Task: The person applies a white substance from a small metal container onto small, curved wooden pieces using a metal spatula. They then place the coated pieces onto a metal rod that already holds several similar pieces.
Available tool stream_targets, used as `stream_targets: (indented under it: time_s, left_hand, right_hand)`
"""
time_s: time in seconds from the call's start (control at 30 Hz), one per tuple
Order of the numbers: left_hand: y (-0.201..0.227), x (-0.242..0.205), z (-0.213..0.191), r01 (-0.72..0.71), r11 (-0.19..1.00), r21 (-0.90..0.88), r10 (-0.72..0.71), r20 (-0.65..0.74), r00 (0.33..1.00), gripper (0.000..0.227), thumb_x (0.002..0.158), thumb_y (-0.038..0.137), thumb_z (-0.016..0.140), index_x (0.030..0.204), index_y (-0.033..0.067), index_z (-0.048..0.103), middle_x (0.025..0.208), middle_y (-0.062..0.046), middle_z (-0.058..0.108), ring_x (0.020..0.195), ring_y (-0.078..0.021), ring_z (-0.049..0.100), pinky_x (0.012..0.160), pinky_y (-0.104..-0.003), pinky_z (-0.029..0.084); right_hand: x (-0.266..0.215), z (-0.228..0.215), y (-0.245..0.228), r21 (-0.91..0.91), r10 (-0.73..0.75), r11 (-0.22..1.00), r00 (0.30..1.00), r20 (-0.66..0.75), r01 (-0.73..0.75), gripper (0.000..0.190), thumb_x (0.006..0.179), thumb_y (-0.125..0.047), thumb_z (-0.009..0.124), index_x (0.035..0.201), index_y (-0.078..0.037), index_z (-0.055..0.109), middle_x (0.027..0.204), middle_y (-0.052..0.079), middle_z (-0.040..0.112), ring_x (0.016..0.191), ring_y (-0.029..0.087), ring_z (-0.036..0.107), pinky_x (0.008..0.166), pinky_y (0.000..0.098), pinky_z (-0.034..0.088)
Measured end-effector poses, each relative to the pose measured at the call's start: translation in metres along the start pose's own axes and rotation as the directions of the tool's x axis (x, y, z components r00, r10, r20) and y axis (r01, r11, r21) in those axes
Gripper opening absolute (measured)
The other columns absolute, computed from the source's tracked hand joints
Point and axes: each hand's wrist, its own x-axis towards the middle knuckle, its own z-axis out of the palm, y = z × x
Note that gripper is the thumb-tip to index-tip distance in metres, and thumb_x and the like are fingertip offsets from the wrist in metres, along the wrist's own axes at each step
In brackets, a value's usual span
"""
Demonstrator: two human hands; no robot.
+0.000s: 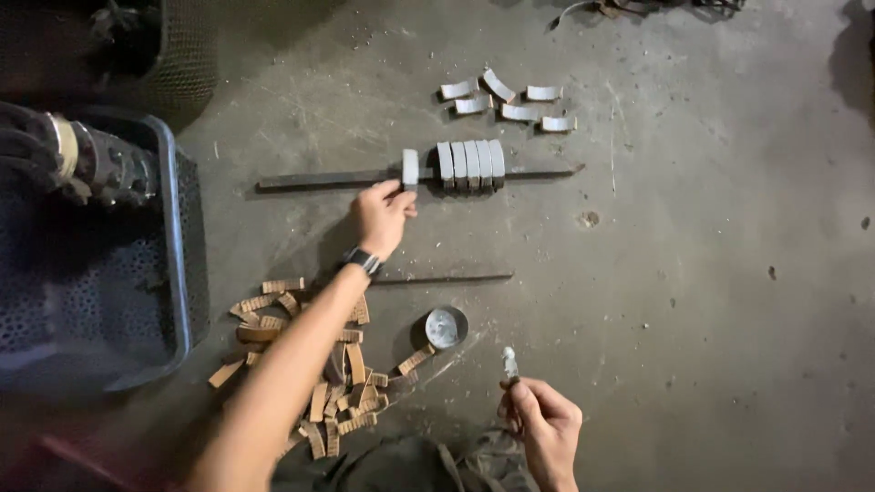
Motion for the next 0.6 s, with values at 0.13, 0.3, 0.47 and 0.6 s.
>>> stream_targets:
  time_s: [0.13, 0.3, 0.47, 0.6]
  left_hand:
    - [-0.011, 0.017, 0.046, -0.011, 0.953, -0.302, -0.02, -0.097, 0.995, 0.021, 0.085, -0.001, 0.071, 0.105, 0.0035, 0.065, 0.076, -0.005, 0.073, 0.06, -0.0134, 0.07, 0.054, -0.032, 0.058]
    - [-0.013, 0.006, 0.046, -0.392, 0.847, 0.359, 0.46, -0.123, 0.88, 0.017, 0.084, 0.003, 0.076, 0.098, -0.0019, 0.068, 0.094, -0.019, 0.072, 0.086, -0.0352, 0.069, 0.071, -0.047, 0.053]
    - [0.024, -0.077, -0.04, -0.381, 0.845, 0.376, 0.304, 0.249, 0.92, 0.012, 0.091, 0.01, 0.071, 0.099, 0.0009, 0.073, 0.091, -0.018, 0.069, 0.081, -0.0319, 0.068, 0.073, -0.045, 0.054]
    - [0.087, -0.157, -0.159, -0.435, 0.852, 0.289, 0.409, 0.149, 0.9, 0.016, 0.094, 0.017, 0.073, 0.104, 0.0044, 0.075, 0.093, -0.009, 0.077, 0.076, -0.0191, 0.073, 0.068, -0.033, 0.058]
  right_hand:
    - [0.012, -0.006, 0.007, 0.0, 0.042, 0.999, 0.999, -0.012, -0.042, 0.023, 0.095, -0.01, 0.066, 0.094, 0.011, 0.076, 0.066, 0.009, 0.068, 0.052, 0.011, 0.054, 0.045, 0.0254, 0.041]
    - [0.015, 0.001, -0.003, -0.068, -0.029, 0.997, 0.999, 0.028, 0.031, 0.023, 0.096, -0.01, 0.066, 0.096, 0.01, 0.076, 0.068, 0.01, 0.069, 0.055, 0.011, 0.056, 0.048, 0.0259, 0.044]
    - [0.008, 0.017, -0.015, -0.19, -0.048, 0.98, 0.996, 0.07, 0.06, 0.02, 0.094, -0.008, 0.066, 0.095, 0.009, 0.076, 0.07, 0.01, 0.072, 0.057, 0.012, 0.059, 0.048, 0.0266, 0.047]
    - [-0.003, 0.024, -0.017, -0.277, -0.21, 0.927, 0.961, 0.179, 0.254, 0.017, 0.094, -0.008, 0.069, 0.096, 0.006, 0.078, 0.075, 0.007, 0.073, 0.061, 0.011, 0.058, 0.054, 0.0249, 0.047]
